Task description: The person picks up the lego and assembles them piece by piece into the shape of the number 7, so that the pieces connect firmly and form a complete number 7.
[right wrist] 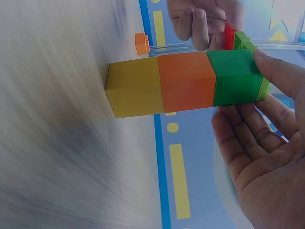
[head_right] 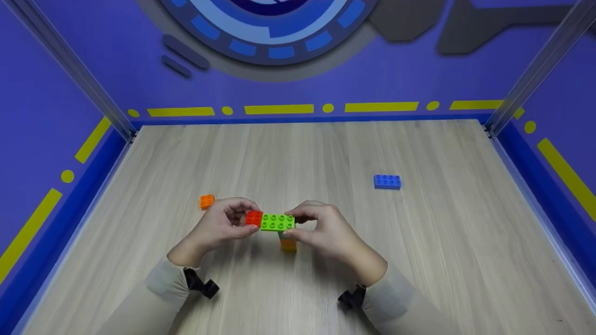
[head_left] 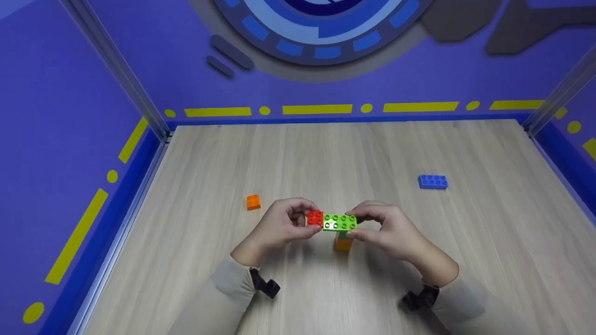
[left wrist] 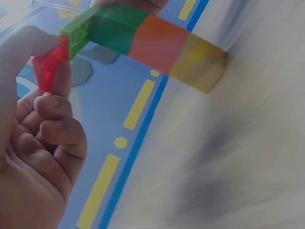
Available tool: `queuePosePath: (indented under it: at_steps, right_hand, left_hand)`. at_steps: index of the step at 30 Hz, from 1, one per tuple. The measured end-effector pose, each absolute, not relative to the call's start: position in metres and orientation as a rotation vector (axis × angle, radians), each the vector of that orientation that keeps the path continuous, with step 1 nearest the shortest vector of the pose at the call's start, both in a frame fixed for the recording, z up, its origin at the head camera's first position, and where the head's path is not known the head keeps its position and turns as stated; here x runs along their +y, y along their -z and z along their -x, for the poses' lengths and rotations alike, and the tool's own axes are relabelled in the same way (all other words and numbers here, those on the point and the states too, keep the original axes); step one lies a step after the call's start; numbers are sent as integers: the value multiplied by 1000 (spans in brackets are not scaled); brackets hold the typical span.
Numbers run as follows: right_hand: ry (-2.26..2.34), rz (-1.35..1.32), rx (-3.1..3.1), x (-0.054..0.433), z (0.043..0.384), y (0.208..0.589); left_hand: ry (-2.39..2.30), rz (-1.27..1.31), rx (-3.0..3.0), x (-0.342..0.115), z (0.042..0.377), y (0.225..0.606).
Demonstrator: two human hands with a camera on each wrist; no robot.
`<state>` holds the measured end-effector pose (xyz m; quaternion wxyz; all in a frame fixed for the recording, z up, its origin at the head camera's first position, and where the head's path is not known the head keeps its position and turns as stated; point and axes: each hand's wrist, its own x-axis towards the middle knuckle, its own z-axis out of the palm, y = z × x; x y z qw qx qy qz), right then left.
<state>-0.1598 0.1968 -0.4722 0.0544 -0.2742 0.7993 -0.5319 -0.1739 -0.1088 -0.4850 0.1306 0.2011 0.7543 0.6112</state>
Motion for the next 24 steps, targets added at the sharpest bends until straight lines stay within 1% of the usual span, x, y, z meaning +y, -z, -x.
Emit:
queuePosePath:
  at_steps: [9,24]
  right_hand:
    - [1560,829,2479,196,160,470]
    - [1489,878,2557,198,159,470]
  left_hand:
    - [-1855,-473,2119,-104,171,489]
    - [-1948,-420,1916,-97,167,492]
